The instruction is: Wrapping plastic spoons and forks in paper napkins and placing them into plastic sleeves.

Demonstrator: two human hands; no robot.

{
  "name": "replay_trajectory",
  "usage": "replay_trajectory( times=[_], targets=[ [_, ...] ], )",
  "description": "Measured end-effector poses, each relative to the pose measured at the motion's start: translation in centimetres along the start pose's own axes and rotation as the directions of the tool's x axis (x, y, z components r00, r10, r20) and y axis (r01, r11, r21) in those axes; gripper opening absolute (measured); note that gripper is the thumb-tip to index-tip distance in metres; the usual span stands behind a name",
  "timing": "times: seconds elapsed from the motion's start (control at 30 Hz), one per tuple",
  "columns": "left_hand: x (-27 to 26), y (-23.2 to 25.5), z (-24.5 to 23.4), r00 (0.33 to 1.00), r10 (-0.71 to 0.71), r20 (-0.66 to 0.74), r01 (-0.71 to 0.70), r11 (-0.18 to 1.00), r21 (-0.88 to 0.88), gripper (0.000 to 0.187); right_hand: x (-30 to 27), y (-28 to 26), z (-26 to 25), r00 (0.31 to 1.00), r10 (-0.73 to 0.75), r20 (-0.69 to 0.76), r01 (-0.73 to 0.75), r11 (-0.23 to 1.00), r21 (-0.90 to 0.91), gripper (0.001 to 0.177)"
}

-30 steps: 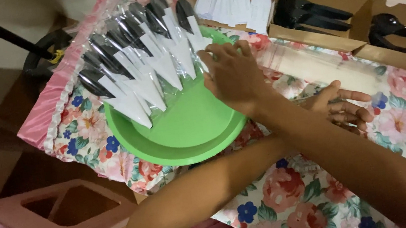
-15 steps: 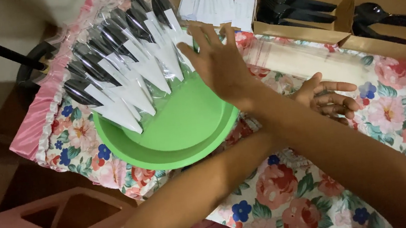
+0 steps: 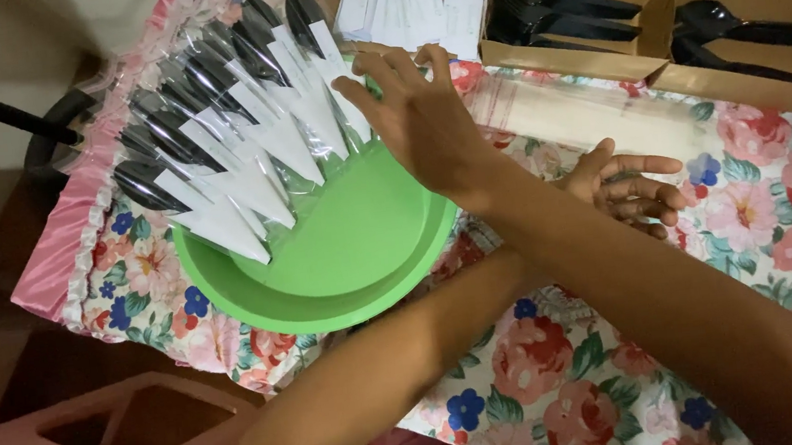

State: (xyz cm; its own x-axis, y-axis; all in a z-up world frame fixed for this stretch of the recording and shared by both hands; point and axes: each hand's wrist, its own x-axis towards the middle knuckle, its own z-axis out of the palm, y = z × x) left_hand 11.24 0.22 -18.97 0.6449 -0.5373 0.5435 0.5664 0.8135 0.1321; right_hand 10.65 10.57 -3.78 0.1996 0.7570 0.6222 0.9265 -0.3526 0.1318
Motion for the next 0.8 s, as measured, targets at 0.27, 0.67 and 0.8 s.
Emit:
replay_trajectory(
  times=[0.27, 0.67, 0.8],
  targets=[
    [-0.8, -0.3, 0.5, 0.987, -0.015, -0.161, 0.039, 0.988, 0.149, 0.064, -0.6, -0.1, -0.5, 0.997, 0.071, -0.024, -0.070, 0.995, 0.068, 0.052],
    [-0.2, -0.3, 6.4, 0.794, 0.058, -0.605, 0.274, 0.854, 0.442, 0.061, -0.9, -1.9, -4.8, 0.971, 0.237, 0.008, -0.227, 0.919, 0.322, 0.043],
    [1.4, -2.5, 13.4, 0.751, 0.346, -0.562, 0.288, 0.594, 0.751, 0.030, -4.0, -1.7, -7.7, 0.959, 0.248, -0.138, -0.177, 0.903, 0.392, 0.042]
  ],
)
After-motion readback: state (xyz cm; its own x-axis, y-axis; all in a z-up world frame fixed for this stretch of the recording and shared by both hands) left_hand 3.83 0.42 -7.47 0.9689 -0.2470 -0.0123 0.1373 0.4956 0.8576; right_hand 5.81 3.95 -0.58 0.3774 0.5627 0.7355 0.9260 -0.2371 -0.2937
